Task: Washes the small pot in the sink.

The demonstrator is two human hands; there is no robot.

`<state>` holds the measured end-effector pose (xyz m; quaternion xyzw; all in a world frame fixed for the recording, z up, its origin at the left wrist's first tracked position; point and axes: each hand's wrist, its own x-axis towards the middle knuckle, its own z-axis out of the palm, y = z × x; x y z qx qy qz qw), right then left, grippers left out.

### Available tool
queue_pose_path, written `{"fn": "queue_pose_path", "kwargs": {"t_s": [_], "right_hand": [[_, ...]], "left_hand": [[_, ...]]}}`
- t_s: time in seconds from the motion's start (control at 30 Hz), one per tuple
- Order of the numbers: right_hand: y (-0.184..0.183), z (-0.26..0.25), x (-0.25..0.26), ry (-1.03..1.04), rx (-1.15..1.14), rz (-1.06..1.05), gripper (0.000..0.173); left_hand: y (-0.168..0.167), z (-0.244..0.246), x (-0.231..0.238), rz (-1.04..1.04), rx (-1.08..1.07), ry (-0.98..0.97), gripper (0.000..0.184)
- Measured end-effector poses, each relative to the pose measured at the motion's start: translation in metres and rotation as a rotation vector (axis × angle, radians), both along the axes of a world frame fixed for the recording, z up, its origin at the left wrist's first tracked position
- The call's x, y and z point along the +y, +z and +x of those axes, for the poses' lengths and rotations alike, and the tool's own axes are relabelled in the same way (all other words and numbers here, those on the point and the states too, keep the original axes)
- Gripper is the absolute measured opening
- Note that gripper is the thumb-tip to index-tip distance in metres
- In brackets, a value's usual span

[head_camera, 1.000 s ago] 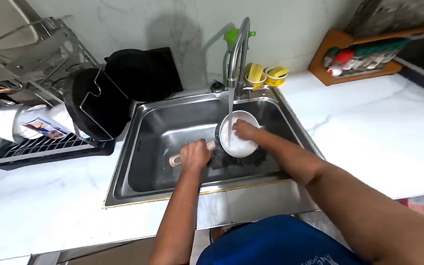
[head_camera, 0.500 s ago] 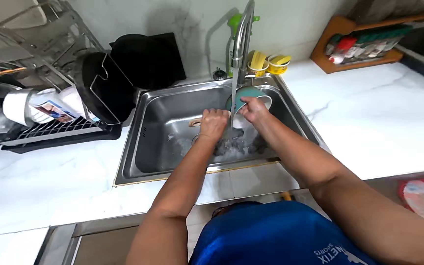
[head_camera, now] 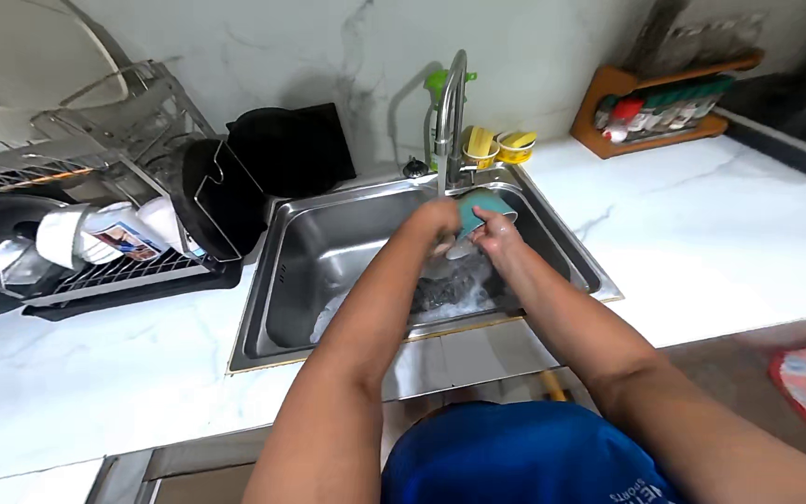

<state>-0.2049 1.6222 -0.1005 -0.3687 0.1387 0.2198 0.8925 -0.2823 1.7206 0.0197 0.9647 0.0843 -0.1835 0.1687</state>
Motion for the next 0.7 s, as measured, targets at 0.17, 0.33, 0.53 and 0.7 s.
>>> {"fn": "queue_pose_path", "kwargs": {"t_s": [0.17, 0.33, 0.53, 0.7], "right_hand": [[0.030, -0.032, 0.037, 0.121, 0.050, -0.247, 0.037], [0.045, -0.023, 0.053, 0.254, -0.047, -0.325, 0.020], [0.054, -0.055, 0.078, 0.443, -0.401, -0.769, 0.030], [0.049, -0.025, 0.069, 1.219, -1.036, -1.285, 0.029]], "left_hand": [[-0.036, -0.060, -0.012, 0.284, 0.138, 0.203, 0.038], [-0.046, -0.096, 0.020, 0.338, 0.012, 0.208, 0.026], [-0.060, -0.092, 0.044, 0.130, 0.031, 0.339, 0.039], [-0.056, -0.092, 0.070, 0.057, 0.027, 0.310, 0.039]]}}
